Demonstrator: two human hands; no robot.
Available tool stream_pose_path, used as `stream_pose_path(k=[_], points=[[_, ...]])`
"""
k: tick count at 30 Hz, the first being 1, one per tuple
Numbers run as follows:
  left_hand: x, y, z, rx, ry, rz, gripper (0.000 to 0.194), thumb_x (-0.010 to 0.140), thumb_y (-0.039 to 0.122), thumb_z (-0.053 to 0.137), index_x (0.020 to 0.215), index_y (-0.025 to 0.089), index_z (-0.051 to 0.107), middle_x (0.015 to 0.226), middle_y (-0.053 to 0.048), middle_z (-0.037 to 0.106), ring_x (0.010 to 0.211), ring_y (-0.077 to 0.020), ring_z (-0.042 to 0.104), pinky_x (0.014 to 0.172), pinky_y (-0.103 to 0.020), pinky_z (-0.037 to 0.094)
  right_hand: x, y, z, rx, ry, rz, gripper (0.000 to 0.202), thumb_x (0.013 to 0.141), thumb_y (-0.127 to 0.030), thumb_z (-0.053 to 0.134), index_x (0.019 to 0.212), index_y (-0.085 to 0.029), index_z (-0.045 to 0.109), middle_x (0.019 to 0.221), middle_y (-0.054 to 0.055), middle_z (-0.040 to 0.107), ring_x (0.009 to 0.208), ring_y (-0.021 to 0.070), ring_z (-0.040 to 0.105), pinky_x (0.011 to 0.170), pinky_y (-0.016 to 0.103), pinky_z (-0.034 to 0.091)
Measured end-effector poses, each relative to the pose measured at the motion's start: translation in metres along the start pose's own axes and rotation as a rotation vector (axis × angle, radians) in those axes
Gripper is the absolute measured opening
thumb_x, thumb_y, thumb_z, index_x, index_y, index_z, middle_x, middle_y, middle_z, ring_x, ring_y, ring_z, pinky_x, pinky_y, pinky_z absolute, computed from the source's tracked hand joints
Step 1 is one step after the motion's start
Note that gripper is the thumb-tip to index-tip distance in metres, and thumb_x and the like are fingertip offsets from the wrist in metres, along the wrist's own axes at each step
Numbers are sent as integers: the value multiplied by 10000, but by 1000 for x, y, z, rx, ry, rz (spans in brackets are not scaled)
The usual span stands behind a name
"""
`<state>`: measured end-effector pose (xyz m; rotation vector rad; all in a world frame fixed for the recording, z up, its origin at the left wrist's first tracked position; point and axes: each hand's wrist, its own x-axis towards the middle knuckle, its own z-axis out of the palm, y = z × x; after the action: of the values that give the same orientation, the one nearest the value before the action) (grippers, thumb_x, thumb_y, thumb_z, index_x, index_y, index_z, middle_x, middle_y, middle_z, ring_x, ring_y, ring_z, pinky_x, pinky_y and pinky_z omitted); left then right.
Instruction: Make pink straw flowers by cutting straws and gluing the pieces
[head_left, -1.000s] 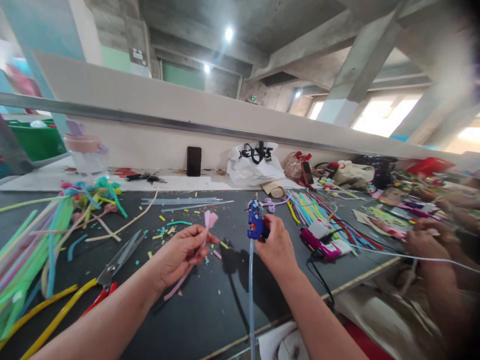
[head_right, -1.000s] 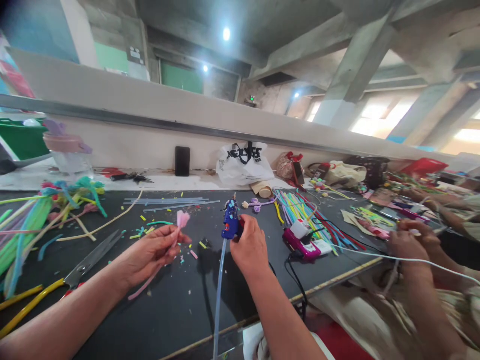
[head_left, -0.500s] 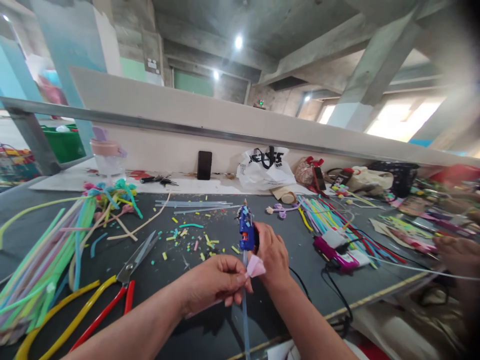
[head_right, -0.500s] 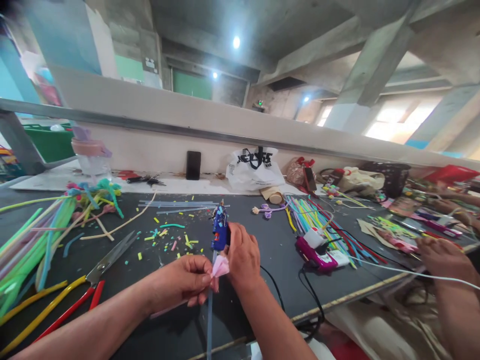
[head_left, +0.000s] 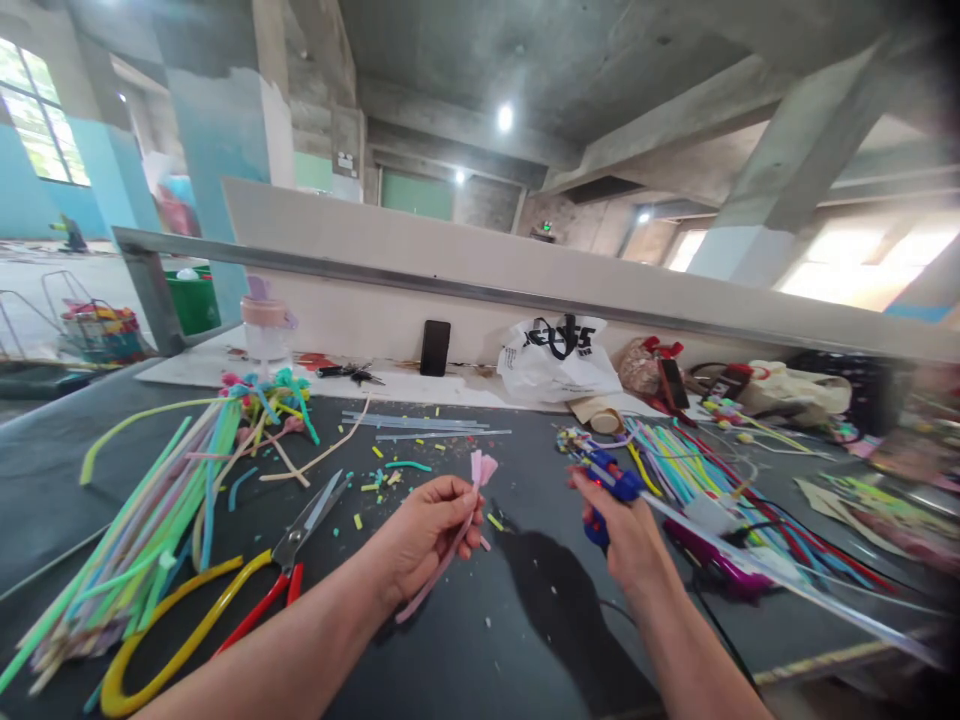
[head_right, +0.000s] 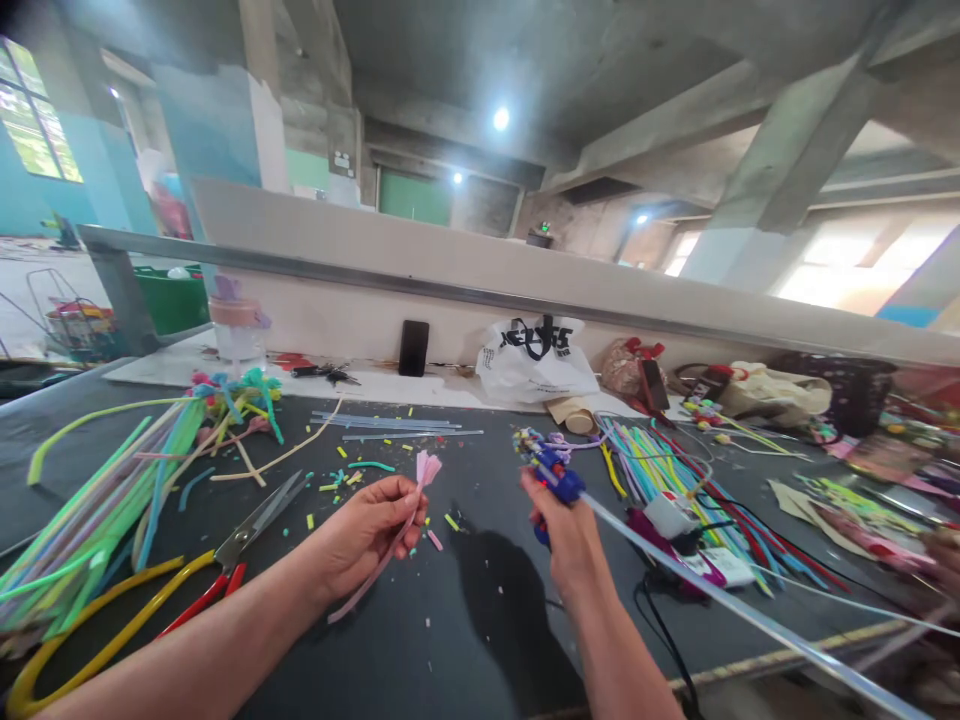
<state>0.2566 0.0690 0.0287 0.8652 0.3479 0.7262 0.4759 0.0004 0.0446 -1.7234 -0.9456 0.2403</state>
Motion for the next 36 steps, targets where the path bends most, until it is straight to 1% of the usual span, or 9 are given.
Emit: stream_pose_path(k=[2,4,6,10,14,19,27,33,36], points=[[1,1,-1,-1,40,29,147,715,245,656,730,137,557,644,5,562,480,-65,520,418,-166,386,-22,-11,5,26,-83,15,370,692,-497,585,803,-150,646,617,17,594,543,146,503,519,252,390],[2,1,-2,5,66,49,132,725,236,645,738,133,565,639,5,562,482,-64,518,437,-174,398,-46,-25,10,60,-180,13,351,672,-495,622,809,-172,631,684,7,600,602,148,509,560,245,405],[4,0,-4,10,74,66,129,733,238,639,740,132,567,636,5,563,485,-67,520,452,-184,408,-64,-38,15,101,-256,9,335,674,-504,617,740,-176,594,640,-12,556,570,132,472,542,234,394],[6,-1,-7,21,88,90,147,725,252,650,724,141,554,628,13,561,485,-74,524,452,-198,416,-77,-50,20,139,-349,20,323,673,-497,617,712,-183,552,617,-22,509,565,126,441,534,225,389],[6,-1,-4,41,116,102,158,707,249,667,708,143,550,607,20,562,482,-75,525,460,-201,424,-75,-51,19,113,-351,7,330,662,-503,617,724,-182,572,635,-10,530,585,137,454,554,233,394],[7,-1,-3,53,113,122,165,703,262,671,701,143,557,593,22,563,482,-78,528,470,-210,435,-74,-51,22,86,-354,29,335,639,-507,617,679,-177,572,591,-11,506,545,130,426,518,239,375],[8,-2,-5,47,87,126,162,698,257,675,705,140,563,579,22,568,477,-83,535,471,-216,448,-70,-33,30,90,-330,-7,327,634,-487,641,714,-173,600,570,-16,508,520,121,424,500,239,371],[7,-1,-6,67,83,128,157,708,255,667,699,137,564,587,17,565,486,-84,534,480,-222,455,-69,-21,36,69,-242,-44,319,600,-476,656,695,-173,627,570,1,565,529,143,476,500,248,404],[7,-1,-6,66,95,121,156,705,258,670,703,141,566,583,19,566,485,-82,531,476,-217,452,-70,-20,37,49,-245,-52,305,611,-469,645,680,-173,626,554,-1,560,508,138,469,476,242,399]])
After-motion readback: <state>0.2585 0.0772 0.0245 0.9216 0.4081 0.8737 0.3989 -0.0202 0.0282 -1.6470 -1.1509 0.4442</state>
